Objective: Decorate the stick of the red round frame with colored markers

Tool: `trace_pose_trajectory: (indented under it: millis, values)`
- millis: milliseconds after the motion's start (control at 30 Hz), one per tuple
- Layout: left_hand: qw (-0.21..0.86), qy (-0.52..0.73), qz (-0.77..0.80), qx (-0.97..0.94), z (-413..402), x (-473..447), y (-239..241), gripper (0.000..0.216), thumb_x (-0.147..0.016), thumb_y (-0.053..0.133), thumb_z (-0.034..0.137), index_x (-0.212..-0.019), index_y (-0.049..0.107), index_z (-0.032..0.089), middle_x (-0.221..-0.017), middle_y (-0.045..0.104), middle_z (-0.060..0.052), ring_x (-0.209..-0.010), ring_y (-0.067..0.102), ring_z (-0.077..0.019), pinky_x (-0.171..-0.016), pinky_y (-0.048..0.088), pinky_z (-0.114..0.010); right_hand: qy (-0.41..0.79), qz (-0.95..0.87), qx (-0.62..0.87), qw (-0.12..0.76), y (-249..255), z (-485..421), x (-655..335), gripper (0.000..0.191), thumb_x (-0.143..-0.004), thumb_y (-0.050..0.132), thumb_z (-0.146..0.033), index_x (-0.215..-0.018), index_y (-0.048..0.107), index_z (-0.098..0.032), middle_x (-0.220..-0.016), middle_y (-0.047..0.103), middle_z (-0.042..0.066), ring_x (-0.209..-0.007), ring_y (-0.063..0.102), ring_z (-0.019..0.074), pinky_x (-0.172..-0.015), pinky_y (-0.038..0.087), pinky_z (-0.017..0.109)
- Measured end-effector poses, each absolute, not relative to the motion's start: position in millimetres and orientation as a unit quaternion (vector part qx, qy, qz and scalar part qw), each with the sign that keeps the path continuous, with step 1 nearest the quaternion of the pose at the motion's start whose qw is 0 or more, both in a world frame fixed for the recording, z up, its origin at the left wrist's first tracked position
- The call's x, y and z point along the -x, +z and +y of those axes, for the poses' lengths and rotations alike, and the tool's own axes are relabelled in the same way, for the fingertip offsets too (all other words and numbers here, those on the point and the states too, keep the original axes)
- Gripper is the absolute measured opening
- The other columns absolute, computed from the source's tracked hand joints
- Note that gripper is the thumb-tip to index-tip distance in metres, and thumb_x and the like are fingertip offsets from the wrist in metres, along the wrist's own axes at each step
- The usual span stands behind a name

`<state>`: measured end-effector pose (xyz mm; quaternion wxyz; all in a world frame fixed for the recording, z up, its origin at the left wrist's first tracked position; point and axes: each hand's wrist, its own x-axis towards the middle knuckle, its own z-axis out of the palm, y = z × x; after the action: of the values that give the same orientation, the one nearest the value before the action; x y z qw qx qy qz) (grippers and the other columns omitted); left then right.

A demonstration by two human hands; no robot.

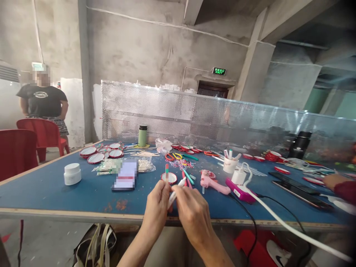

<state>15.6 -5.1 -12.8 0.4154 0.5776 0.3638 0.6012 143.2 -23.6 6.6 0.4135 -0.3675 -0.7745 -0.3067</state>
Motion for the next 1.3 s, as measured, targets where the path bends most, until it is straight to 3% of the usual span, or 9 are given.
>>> trace_pose_trajectory:
  millis: [100,167,300,400,567,867,1300]
  values:
    - [0.481,0.566,0.338,-0.578,-7,-14,-11,0.039,-0.092,0.041,0.058,-0.084,0.047,0.02,-0.05,0.053,0.006,-0.033,0.037,-0.0068,-0.036,0.023,-0.018,-0.281,-0.716,0.37,0.521,10,-25,-158,0.009,-0.096,0.056,-0.017,-0.096,0.065,-0.02,-0.075,0.067,0.004,-0.068,0.063,0.018,-0.065,0.047,0.03]
    - [0.496,0.559,0.322,-0.581,-7,-13,-10,0.039,-0.091,0.043,0.058,-0.087,0.047,0.02,-0.052,0.057,0.005,-0.031,0.037,-0.006,-0.035,0.021,-0.017,-0.191,-0.682,0.377,0.597,12,-31,-164,0.007,-0.095,0.059,-0.023,-0.091,0.064,-0.02,-0.07,0.065,0.002,-0.06,0.061,0.0148,-0.059,0.047,0.027]
    - [0.488,0.535,0.338,-0.602,-5,-10,-5,0.033,-0.088,0.051,0.048,-0.079,0.054,0.017,-0.055,0.061,0.001,-0.039,0.049,-0.0075,-0.04,0.033,-0.017,0.071,-0.626,0.361,0.687,11,-35,-157,0.017,-0.099,0.051,-0.032,-0.095,0.064,-0.022,-0.052,0.052,-0.006,-0.042,0.048,0.0102,-0.043,0.039,0.023]
    - [0.515,0.526,0.341,-0.585,-4,-10,2,0.031,-0.082,0.059,0.044,-0.077,0.061,0.013,-0.06,0.065,-0.003,-0.049,0.061,-0.0111,-0.047,0.043,-0.019,0.146,-0.584,0.319,0.732,9,-26,-147,0.018,-0.096,0.054,-0.034,-0.094,0.065,-0.02,-0.059,0.06,-0.004,-0.047,0.055,0.0117,-0.048,0.045,0.025]
    - [0.595,0.53,0.278,-0.536,-1,-20,6,0.035,-0.078,0.064,0.046,-0.085,0.063,0.012,-0.072,0.072,-0.008,-0.058,0.07,-0.0164,-0.055,0.054,-0.024,0.117,-0.571,0.34,0.738,5,-11,-140,0.019,-0.091,0.061,-0.034,-0.081,0.067,-0.019,-0.062,0.062,-0.002,-0.05,0.056,0.0116,-0.05,0.048,0.025]
    - [0.579,0.542,0.282,-0.54,4,-22,-1,0.03,-0.077,0.065,0.043,-0.086,0.062,0.014,-0.06,0.065,0.0,-0.05,0.066,-0.0141,-0.052,0.052,-0.022,0.067,-0.597,0.359,0.714,-8,-14,-139,0.015,-0.092,0.06,-0.03,-0.083,0.067,-0.019,-0.066,0.067,-0.001,-0.056,0.063,0.0134,-0.055,0.052,0.025]
    - [0.56,0.55,0.264,-0.561,1,-20,-3,0.026,-0.083,0.064,0.039,-0.078,0.065,0.013,-0.064,0.062,0.001,-0.056,0.059,-0.0111,-0.058,0.055,-0.022,0.025,-0.626,0.379,0.682,-12,-14,-142,0.013,-0.089,0.061,-0.027,-0.082,0.069,-0.019,-0.069,0.071,0.001,-0.054,0.064,0.0141,-0.056,0.052,0.025]
